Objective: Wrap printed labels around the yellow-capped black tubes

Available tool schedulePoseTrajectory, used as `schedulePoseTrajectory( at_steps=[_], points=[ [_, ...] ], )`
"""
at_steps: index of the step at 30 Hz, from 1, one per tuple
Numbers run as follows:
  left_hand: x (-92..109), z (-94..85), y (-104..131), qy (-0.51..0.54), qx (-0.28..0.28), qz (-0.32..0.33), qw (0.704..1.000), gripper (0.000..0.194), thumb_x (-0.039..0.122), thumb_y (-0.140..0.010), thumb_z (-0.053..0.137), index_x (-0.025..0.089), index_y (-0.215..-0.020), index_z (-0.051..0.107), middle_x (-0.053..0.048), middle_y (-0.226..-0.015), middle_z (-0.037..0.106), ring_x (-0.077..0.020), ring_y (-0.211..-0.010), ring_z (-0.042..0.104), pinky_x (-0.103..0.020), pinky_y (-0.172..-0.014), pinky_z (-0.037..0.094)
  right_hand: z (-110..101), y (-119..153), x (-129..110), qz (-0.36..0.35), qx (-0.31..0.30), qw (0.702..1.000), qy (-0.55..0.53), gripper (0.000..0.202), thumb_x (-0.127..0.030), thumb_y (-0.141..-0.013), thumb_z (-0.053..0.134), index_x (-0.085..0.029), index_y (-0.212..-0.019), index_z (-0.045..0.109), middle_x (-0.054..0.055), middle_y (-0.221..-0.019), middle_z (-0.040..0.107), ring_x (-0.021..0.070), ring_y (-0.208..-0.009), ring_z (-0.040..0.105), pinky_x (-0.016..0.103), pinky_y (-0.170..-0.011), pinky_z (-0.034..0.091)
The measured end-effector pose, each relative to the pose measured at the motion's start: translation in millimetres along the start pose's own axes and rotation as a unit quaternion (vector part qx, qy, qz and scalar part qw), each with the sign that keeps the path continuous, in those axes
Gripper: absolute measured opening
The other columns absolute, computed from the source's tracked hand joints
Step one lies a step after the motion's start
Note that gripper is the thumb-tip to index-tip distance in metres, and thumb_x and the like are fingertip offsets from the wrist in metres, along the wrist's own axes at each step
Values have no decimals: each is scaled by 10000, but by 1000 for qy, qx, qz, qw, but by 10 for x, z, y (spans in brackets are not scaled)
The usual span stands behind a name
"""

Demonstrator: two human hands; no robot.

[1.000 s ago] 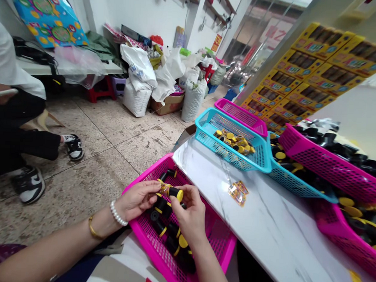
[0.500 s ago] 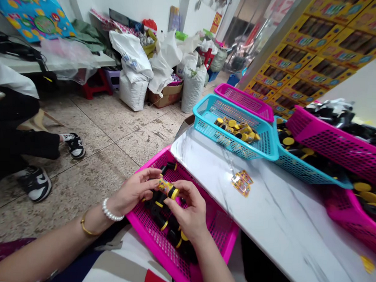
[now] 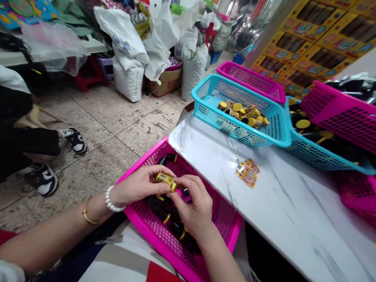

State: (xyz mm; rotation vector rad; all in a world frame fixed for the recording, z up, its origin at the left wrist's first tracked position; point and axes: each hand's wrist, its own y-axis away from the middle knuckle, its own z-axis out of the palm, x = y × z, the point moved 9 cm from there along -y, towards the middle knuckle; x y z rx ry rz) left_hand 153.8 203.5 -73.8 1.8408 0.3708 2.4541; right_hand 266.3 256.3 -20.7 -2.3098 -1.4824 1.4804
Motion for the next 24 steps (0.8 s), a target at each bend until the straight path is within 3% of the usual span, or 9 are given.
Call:
schedulePoseTrajectory(
  at_steps=[2,4,8,12,14,16,19,22,24],
  points=[
    [28,11,1,-11,-2,11,1000,318,331,-771,722,142,-1012,638,-42,-864,660,-123,-718,597,-228,-615,464,3,6,33,13,14,999,-36,298,-149,-745,754,-245,-1014,670,55,-961,660,203,-877,644,348,-773,551],
    [76,13,9,-22,10,36,999,267,340,-803,689,141,-973,640,-23,-817,640,-105,-688,578,-205,-587,446,34,15,145,75,31,988,-132,259,-183,-722,781,-237,-957,685,46,-932,675,201,-838,663,343,-744,565],
    [74,37,-6,-25,-1,33,999,305,410,-831,648,138,-963,609,12,-677,589,-85,-570,539,-184,-505,430,169,61,344,208,35,934,-288,208,-224,-733,774,-223,-921,686,22,-841,689,178,-740,673,317,-681,573],
    [-35,-37,-12,9,-4,-21,1000,386,501,-847,589,152,-999,528,15,-640,587,-91,-473,523,-188,-419,396,51,46,269,146,60,965,-208,269,-192,-713,786,-236,-966,705,47,-953,671,188,-856,654,332,-764,551],
    [-48,-52,2,4,-2,-15,1000,340,462,-852,598,155,-980,529,34,-622,556,-76,-457,489,-181,-418,374,47,60,270,134,59,974,-175,274,-202,-681,811,-226,-937,715,56,-958,674,198,-864,653,337,-772,546],
    [8,-68,12,-38,18,32,999,275,375,-837,646,158,-981,559,26,-680,564,-78,-545,519,-184,-487,407,151,106,403,207,35,953,-216,226,-258,-704,798,-204,-902,704,46,-843,695,180,-735,663,322,-691,555],
    [70,-51,3,-63,28,78,995,249,312,-825,670,166,-1006,581,3,-780,600,-96,-677,565,-189,-574,444,329,188,571,328,3,890,-316,202,-322,-736,770,-183,-843,669,8,-682,692,138,-560,634,273,-578,541],
    [-10,-8,-48,-16,-17,28,999,274,376,-840,646,152,-979,573,6,-709,607,-78,-558,537,-169,-480,417,351,143,562,332,-25,874,-354,176,-311,-751,762,-179,-832,678,3,-690,697,124,-592,642,250,-612,541],
    [-69,-40,-63,22,-15,-15,1000,309,441,-841,629,145,-905,565,15,-644,590,-59,-466,495,-147,-401,368,351,98,517,306,-50,871,-382,204,-290,-782,736,-201,-962,700,15,-810,706,122,-656,653,261,-667,552]
  ],
)
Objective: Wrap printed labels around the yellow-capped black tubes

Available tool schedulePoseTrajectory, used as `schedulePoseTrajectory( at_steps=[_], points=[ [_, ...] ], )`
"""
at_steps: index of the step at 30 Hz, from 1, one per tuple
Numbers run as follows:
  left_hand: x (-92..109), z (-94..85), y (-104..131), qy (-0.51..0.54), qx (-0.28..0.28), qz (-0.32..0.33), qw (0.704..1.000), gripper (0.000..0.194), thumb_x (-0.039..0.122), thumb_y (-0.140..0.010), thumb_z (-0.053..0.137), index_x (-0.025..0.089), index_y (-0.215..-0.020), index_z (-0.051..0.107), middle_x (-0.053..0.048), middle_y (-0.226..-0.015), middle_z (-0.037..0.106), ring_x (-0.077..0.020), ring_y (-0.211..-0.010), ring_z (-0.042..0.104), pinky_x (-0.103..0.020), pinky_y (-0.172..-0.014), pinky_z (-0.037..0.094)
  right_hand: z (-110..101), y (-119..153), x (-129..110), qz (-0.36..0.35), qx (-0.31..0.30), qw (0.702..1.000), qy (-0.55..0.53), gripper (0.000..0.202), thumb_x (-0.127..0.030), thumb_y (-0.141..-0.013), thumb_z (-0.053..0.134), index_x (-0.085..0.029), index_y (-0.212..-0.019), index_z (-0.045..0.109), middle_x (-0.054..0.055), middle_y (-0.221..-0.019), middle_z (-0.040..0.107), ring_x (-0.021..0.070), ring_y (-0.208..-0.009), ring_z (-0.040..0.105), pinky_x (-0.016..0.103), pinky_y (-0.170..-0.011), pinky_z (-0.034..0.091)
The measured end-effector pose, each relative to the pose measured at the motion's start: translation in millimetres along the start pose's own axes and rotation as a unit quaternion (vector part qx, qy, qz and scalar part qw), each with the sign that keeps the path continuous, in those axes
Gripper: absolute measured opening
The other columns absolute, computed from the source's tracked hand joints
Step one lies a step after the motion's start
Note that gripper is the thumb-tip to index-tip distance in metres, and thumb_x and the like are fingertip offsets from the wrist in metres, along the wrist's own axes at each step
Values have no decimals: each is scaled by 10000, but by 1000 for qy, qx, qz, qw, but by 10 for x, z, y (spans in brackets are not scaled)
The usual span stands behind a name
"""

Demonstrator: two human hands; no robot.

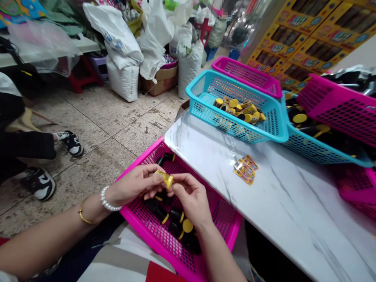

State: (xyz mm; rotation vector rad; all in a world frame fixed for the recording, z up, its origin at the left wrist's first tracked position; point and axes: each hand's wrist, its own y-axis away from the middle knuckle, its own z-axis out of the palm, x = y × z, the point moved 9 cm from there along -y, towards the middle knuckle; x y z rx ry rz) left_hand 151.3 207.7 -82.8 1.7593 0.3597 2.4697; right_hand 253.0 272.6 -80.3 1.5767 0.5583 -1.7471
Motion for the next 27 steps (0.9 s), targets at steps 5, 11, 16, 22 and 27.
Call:
schedulePoseTrajectory(
  at_steps=[5,11,16,22,27],
  points=[
    [-95,107,43,84,-41,-61,994,368,503,-830,624,143,-834,545,-20,-645,637,-44,-403,487,-125,-351,359,39,7,-46,-62,-40,995,-60,148,-168,-781,725,-259,-897,733,-3,-963,595,123,-654,657,269,-558,570],
    [-184,175,64,138,-21,-92,986,386,505,-779,682,148,-801,538,21,-550,593,-53,-328,460,-136,-290,352,-5,1,-69,-90,-14,995,-44,194,-188,-804,713,-292,-968,703,7,-990,591,112,-640,635,264,-553,560],
    [-208,200,48,161,-16,-81,984,407,530,-804,640,147,-883,525,2,-599,615,-64,-363,505,-132,-310,373,84,145,-262,-145,-32,982,118,242,-181,-803,703,-282,-1023,713,50,-1106,581,168,-898,631,295,-759,546],
    [-390,270,125,123,-27,-86,988,575,548,-818,608,169,-1204,412,-34,-743,654,-102,-470,574,-180,-394,411,-237,-14,-1090,-221,77,916,326,161,-199,-803,690,-261,-949,717,47,-966,657,164,-768,643,303,-652,546],
    [-457,521,255,-42,-123,-96,987,347,391,-805,659,140,-1029,574,-7,-757,591,-78,-556,488,-207,-507,370,-1124,-348,-2113,-301,250,869,304,309,-307,-800,683,-235,-1101,683,43,-967,692,158,-718,677,318,-640,551]
  ],
)
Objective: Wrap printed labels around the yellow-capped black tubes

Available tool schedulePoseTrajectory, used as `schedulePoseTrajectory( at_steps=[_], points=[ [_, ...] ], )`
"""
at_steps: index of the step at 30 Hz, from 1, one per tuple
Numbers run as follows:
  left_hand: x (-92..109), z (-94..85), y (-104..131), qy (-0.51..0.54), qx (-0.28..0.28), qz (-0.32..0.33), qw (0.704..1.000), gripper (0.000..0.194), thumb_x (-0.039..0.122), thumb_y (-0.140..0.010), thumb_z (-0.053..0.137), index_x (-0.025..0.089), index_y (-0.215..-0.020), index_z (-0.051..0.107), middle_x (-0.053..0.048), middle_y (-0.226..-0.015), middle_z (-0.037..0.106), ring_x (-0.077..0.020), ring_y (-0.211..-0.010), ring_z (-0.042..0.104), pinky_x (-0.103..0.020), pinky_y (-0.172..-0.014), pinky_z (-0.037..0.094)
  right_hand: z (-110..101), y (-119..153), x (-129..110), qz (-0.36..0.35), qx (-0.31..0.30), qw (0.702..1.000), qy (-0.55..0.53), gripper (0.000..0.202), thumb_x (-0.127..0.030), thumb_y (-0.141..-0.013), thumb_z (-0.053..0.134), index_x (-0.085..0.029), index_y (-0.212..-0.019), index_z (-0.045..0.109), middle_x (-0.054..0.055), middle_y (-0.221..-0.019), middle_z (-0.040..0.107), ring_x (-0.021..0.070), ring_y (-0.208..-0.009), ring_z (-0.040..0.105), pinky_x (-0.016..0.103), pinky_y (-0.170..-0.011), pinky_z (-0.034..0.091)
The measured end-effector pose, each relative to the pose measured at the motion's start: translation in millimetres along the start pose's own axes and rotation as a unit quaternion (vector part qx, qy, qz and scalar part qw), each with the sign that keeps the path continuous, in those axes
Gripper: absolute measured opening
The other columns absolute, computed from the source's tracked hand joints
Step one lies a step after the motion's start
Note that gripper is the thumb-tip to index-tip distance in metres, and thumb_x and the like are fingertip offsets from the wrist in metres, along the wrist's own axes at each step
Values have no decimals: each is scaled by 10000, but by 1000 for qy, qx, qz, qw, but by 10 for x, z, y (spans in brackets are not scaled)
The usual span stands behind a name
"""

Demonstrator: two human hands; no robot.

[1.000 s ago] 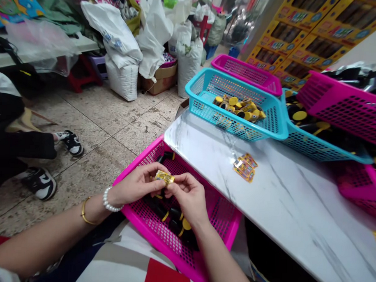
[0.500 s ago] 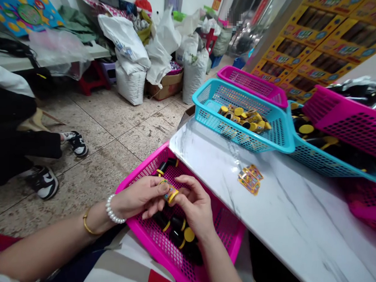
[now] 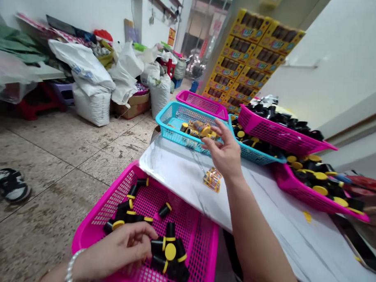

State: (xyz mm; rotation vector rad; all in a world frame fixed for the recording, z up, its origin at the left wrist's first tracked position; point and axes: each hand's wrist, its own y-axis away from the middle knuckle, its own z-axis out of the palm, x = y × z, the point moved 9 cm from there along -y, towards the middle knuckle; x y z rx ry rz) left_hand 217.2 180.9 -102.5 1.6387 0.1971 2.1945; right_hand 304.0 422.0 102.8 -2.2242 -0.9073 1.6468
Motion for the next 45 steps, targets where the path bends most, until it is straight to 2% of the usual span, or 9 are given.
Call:
schedulePoseTrajectory(
  at_steps=[3,10,17,20,24,27,32,35,45],
  points=[
    [8,32,28,-63,-6,-10,998,213,285,-797,652,139,-951,645,15,-725,541,-87,-614,436,-219,-566,333,-256,-44,311,20,12,994,105,297,-371,-824,640,-206,-1059,718,68,-964,708,150,-653,662,303,-570,519],
    [-60,-62,-13,-63,1,-23,998,188,294,-843,581,175,-967,656,2,-759,612,-111,-649,493,-233,-596,338,-408,688,1014,23,-74,946,315,150,-321,-756,674,-210,-778,773,63,-823,709,199,-723,640,383,-719,500],
    [132,-84,-125,-25,23,19,999,280,411,-843,610,157,-960,623,-23,-789,633,-109,-617,537,-244,-576,397,-462,704,614,-38,24,956,289,124,-307,-790,668,-219,-767,752,69,-889,699,236,-884,622,440,-878,469],
    [330,-232,-117,-19,100,63,993,357,458,-840,616,151,-1021,609,-43,-846,635,-101,-618,518,-236,-557,391,-249,934,158,-75,63,974,202,87,-260,-834,656,-229,-860,733,66,-984,688,219,-943,639,420,-920,477],
    [599,-341,-59,14,179,133,975,417,428,-791,688,168,-1102,591,-77,-996,640,-147,-799,572,-246,-636,449,510,1358,-195,-71,-71,991,87,106,-198,-838,653,-266,-893,713,56,-984,682,216,-930,651,389,-859,526],
    [674,-454,-8,22,220,153,963,271,372,-797,679,156,-956,645,-50,-877,659,-148,-764,580,-252,-648,457,912,1568,-93,34,-141,989,-37,143,-219,-826,667,-257,-963,678,60,-962,680,204,-873,662,356,-789,554],
    [640,-597,36,-46,214,139,966,184,318,-801,664,136,-783,680,-38,-757,665,-145,-707,585,-259,-656,453,1384,1824,351,341,-297,859,-239,329,-367,-762,734,-185,-1009,616,33,-837,670,143,-683,648,268,-609,553],
    [628,-656,26,-74,225,132,963,206,328,-811,652,135,-738,666,-17,-697,632,-124,-652,549,-236,-601,416,1461,1871,382,388,-332,824,-246,304,-434,-748,734,-165,-746,594,-15,-664,620,87,-521,563,199,-485,479],
    [400,-699,161,5,304,121,945,329,483,-852,586,168,-758,586,37,-564,501,-88,-486,446,-199,-441,332,1326,1898,454,325,-203,909,-160,394,-554,-793,644,-190,-668,559,-34,-531,546,102,-425,482,211,-392,405]
  ],
)
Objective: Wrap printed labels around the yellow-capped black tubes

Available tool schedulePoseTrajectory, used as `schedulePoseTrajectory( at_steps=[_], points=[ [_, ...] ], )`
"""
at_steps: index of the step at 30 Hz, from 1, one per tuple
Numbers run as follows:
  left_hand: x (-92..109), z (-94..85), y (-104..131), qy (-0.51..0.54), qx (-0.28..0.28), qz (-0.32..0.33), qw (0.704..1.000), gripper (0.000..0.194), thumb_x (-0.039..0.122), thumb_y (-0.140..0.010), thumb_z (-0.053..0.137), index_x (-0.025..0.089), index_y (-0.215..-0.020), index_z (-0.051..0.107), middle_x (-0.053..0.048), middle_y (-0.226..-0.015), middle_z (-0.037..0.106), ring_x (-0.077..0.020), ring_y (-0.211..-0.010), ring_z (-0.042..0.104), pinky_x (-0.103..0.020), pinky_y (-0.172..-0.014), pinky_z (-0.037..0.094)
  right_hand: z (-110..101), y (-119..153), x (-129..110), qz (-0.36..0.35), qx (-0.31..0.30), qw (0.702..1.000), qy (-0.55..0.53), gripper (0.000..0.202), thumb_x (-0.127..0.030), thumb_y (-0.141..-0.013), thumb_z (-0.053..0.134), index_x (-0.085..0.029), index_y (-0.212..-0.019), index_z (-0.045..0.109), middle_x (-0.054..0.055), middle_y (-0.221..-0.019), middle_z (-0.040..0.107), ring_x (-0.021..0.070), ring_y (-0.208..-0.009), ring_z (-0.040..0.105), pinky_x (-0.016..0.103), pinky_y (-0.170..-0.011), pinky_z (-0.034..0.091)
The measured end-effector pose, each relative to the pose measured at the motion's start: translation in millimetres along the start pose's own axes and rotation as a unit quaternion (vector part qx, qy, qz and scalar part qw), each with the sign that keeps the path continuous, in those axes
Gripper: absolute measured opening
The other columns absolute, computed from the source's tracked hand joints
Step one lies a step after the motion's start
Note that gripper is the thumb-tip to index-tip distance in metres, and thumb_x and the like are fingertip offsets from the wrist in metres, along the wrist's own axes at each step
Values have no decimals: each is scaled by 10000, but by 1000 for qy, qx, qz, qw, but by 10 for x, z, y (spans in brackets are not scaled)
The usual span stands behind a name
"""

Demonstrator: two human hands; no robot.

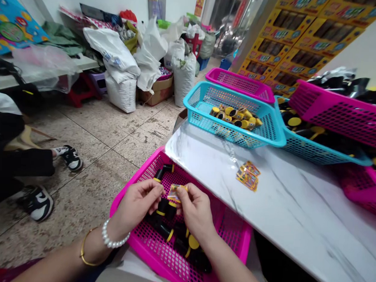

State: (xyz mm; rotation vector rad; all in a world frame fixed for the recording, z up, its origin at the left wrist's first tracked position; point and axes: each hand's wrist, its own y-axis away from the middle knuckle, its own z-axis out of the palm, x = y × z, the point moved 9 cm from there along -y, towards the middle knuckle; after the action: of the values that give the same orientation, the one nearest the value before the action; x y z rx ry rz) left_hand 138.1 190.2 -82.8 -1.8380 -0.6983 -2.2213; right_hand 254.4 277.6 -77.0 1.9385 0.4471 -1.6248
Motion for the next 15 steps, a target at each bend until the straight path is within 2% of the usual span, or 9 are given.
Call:
schedulePoseTrajectory(
  at_steps=[4,10,15],
  points=[
    [-8,32,68,-12,19,-2,1000,313,465,-844,604,161,-778,639,20,-577,534,-91,-486,464,-201,-433,346,-26,33,-3,-24,10,998,50,402,-550,-854,564,-203,-652,545,-38,-486,513,114,-403,486,219,-387,387],
    [90,-57,83,-39,67,44,996,254,430,-826,645,184,-852,697,3,-596,576,-113,-520,503,-210,-437,363,-28,63,-55,-89,19,989,120,358,-447,-901,541,-202,-640,544,-34,-502,506,112,-452,467,220,-436,358],
    [60,-25,77,-20,54,32,998,224,389,-813,665,173,-838,719,-41,-721,672,-155,-693,611,-230,-549,463,12,88,-85,-127,12,980,155,376,-411,-919,520,-197,-610,515,-33,-521,469,100,-475,416,220,-452,323]
  ],
)
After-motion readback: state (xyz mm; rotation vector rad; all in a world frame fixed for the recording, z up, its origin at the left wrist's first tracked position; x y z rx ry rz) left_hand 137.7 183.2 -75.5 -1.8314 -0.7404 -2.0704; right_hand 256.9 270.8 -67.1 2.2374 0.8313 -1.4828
